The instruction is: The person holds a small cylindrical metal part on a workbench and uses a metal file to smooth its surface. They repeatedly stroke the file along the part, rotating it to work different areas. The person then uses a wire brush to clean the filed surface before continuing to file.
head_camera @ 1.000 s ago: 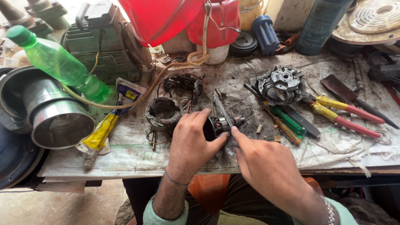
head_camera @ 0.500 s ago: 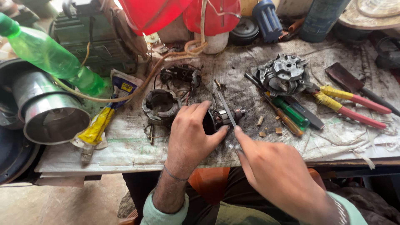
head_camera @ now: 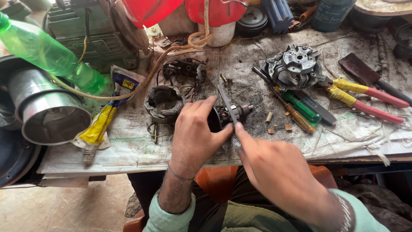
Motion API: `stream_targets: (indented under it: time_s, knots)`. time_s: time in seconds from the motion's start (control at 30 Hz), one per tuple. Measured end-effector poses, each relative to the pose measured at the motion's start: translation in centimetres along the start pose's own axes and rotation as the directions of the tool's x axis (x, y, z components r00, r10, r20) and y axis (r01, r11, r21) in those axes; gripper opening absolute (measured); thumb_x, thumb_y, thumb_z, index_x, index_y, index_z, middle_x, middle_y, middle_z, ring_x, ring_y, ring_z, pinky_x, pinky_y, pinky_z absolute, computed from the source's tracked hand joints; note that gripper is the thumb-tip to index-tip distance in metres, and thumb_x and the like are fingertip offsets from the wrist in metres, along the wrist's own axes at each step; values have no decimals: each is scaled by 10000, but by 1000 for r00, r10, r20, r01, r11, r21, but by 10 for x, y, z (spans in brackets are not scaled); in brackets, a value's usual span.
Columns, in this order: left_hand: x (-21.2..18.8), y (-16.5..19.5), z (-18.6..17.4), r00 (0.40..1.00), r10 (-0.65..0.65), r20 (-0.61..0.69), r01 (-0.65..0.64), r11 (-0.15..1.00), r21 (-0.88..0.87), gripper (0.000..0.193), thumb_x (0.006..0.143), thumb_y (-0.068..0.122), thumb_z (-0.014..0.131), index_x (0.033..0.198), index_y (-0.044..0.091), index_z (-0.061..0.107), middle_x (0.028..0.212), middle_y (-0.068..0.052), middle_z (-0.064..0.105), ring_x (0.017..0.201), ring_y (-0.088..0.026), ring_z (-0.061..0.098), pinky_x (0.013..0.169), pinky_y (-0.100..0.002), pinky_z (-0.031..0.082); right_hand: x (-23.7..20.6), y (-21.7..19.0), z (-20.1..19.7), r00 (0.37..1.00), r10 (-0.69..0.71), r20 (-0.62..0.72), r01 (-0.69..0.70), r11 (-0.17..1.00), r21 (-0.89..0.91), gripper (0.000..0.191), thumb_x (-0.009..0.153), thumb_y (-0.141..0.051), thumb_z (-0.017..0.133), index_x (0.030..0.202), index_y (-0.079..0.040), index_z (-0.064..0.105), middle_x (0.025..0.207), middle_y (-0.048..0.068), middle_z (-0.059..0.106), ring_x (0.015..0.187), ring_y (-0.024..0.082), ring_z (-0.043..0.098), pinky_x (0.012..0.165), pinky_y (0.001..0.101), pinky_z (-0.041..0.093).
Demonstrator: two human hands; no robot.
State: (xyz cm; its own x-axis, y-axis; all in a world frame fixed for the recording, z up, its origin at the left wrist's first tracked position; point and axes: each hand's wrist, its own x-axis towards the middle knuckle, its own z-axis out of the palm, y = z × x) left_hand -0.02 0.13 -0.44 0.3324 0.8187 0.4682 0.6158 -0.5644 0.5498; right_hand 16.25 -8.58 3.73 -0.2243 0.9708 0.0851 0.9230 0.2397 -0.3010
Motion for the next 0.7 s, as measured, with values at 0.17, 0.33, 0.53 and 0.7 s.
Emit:
stream_targets:
  time_s: [0.17,0.33,0.53,0.7]
  knots:
    - [1,1,-3,999,-21,44,20,1000,6,828,679,263,894,1342,-109,568,1065,-217,702,991,-370,650,910,-450,527,-2,9,10,1000,21,13,-21,999,-27,586,844,-157,673,1406,-20,579,689,145,704,539,332,693,465,435,528]
    - [2,1,-2,998,-40,51,36,997,72,845,657,266,905,1333,-105,562,1091,-221,698,1009,-376,637,914,-448,518,6,21,21,998,-33,-54,32,999,-6,576,835,-163,696,1384,-16,599,697,151,711,536,322,700,463,425,526]
    - [0,1,1,999,35,-39,-33,998,61,795,643,219,910,1292,-109,589,1139,-232,699,1042,-377,644,941,-441,518,1,13,10,998,-31,-53,31,999,-7,554,855,-185,693,1375,-15,602,669,147,707,550,320,696,475,427,526]
    - [0,0,-1,999,37,-9,-37,998,42,752,660,208,904,1273,-104,600,1113,-228,715,1000,-371,678,919,-431,538,6,2,-8,1000,0,-4,0,1000,-10,587,836,-207,694,1384,-21,597,693,154,698,561,354,677,471,450,513]
